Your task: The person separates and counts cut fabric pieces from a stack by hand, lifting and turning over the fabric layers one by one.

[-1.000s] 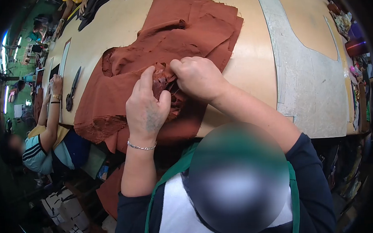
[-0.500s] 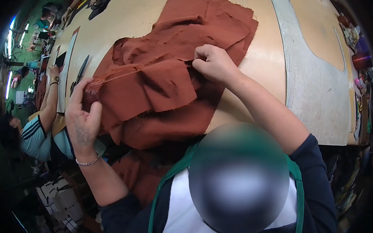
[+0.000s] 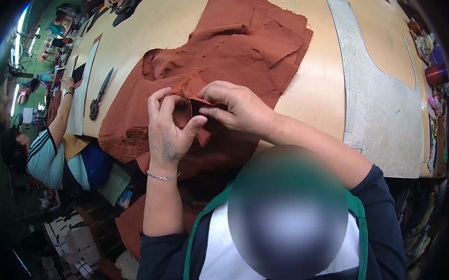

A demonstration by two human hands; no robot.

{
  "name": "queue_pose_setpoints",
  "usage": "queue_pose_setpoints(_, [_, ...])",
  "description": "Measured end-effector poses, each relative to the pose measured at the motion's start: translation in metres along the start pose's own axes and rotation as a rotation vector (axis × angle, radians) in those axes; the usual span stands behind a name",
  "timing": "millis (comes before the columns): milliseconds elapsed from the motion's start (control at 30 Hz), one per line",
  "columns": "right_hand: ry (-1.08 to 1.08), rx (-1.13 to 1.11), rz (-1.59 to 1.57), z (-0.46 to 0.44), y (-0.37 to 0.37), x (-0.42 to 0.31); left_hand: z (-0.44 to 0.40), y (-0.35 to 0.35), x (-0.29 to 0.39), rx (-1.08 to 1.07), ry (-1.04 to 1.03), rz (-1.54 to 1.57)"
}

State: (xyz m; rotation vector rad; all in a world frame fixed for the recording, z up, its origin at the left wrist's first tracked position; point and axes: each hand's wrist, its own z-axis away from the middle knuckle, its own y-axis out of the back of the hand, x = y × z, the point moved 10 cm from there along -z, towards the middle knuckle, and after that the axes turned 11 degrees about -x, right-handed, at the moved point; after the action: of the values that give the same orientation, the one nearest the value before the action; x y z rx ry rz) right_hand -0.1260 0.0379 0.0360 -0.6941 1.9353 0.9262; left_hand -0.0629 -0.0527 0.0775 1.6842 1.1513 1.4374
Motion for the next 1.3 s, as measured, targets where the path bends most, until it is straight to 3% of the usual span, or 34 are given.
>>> queue_pose_setpoints(167, [-0.058, 0.014, 0.137, 0.001, 0.014, -0.003, -0.002, -0.004, -0.007, -0.091, 0.080, 0.012])
queue_pose_setpoints(200, [0.064, 0.073, 0.287, 0.001, 0.016, -0.016, -0.002, 0.000, -0.002, -0.073, 0.054, 0.018])
queue_pose_setpoints(333, [0.152, 0.052, 0.625, -0.001, 0.028, -0.018, 0.003, 0.021, 0.012, -0.051, -0.034, -0.155])
queue_pose_setpoints(433, [0.158, -0.019, 0.598, -0.004, 0.015, -0.018, 0.006, 0.032, 0.012, -0.089, -0.053, -0.216])
queue_pose_setpoints(467, [0.106, 0.074, 0.622, -0.004, 0.026, -0.010, 0.006, 0.036, 0.020, -0.076, -0.131, -0.279])
queue_pose_setpoints(533, [0.000, 0.260, 0.666, 0.000, 0.059, 0.015, 0.015, 0.062, -0.003, 0.002, -0.069, -0.333])
queue_pose_setpoints(567, [-0.134, 0.344, 0.487, 0.011, 0.091, 0.040, 0.020, 0.080, -0.019, 0.041, -0.045, -0.357])
queue_pose_setpoints(600, [-0.105, 0.353, 0.465, 0.013, 0.088, 0.038, 0.026, 0.099, -0.044, 0.068, -0.032, -0.318])
queue_pose_setpoints(700, [-0.079, 0.292, 0.427, 0.011, 0.054, 0.031, 0.030, 0.137, -0.087, 0.097, 0.098, -0.244])
queue_pose_setpoints(767, [-0.119, 0.289, 0.430, 0.012, 0.051, 0.038, 0.019, 0.160, -0.083, 0.089, -0.028, -0.307])
queue_pose_setpoints(833, [-0.168, 0.327, 0.461, 0.019, 0.061, 0.047, 0.007, 0.182, -0.082, 0.096, -0.011, -0.423])
queue_pose_setpoints(1000, [-0.338, 0.359, 0.475, 0.041, 0.081, 0.066, -0.010, 0.245, -0.153, 0.095, 0.111, -0.649])
queue_pose_setpoints(1300, [-0.373, 0.298, 0.449, 0.059, 0.077, 0.067, -0.026, 0.280, -0.176, 0.093, 0.063, -0.785])
